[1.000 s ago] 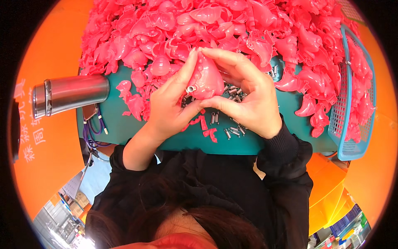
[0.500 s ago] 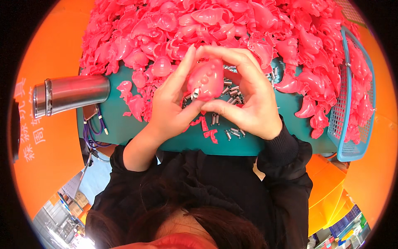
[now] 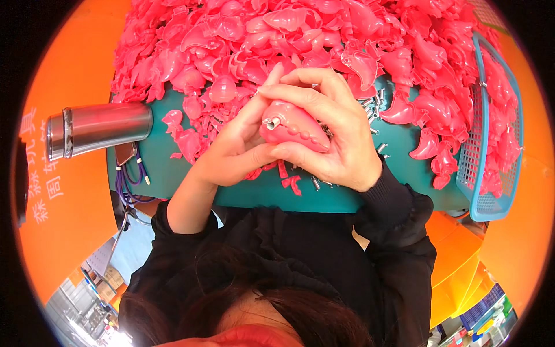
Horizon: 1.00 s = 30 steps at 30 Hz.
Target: Assembling small pink plastic toy components by inserting white plastic parts into them on a factory workbench.
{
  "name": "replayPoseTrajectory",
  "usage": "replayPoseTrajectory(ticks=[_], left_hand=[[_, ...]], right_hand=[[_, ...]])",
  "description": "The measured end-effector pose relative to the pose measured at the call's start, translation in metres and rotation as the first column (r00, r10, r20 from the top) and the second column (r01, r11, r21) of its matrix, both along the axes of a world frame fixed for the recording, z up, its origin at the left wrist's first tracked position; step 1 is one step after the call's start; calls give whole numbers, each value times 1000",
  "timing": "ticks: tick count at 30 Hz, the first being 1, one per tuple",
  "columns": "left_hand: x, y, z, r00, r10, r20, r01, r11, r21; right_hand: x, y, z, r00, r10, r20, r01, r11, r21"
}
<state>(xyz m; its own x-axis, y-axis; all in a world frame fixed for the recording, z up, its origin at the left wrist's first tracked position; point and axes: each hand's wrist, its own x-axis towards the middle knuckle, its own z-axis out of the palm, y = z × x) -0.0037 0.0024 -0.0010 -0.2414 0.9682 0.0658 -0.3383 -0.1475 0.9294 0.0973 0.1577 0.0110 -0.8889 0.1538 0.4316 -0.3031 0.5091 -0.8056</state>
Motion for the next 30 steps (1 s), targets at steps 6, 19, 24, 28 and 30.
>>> replayPoseTrajectory(ticks=[6, 19, 24, 28, 30], left_hand=[[3, 9, -14, 997, 63, -46, -52, 978, 203], [18, 7, -19, 993, 100, 66, -114, 962, 247], [19, 5, -18, 993, 92, 78, -109, 961, 254], [18, 11, -13, 987, 150, 59, -161, 948, 275], [15, 10, -12, 978, 200, 58, -208, 940, 269]], right_hand=[[6, -12, -7, 997, -33, -72, 35, 999, 38], [6, -25, -8, 966, -137, -218, 149, 988, 39], [11, -22, -8, 977, -71, -199, 88, 993, 80], [8, -25, -11, 987, -38, -153, -6, 961, -276], [5, -20, -13, 991, 59, -117, -99, 922, -375]])
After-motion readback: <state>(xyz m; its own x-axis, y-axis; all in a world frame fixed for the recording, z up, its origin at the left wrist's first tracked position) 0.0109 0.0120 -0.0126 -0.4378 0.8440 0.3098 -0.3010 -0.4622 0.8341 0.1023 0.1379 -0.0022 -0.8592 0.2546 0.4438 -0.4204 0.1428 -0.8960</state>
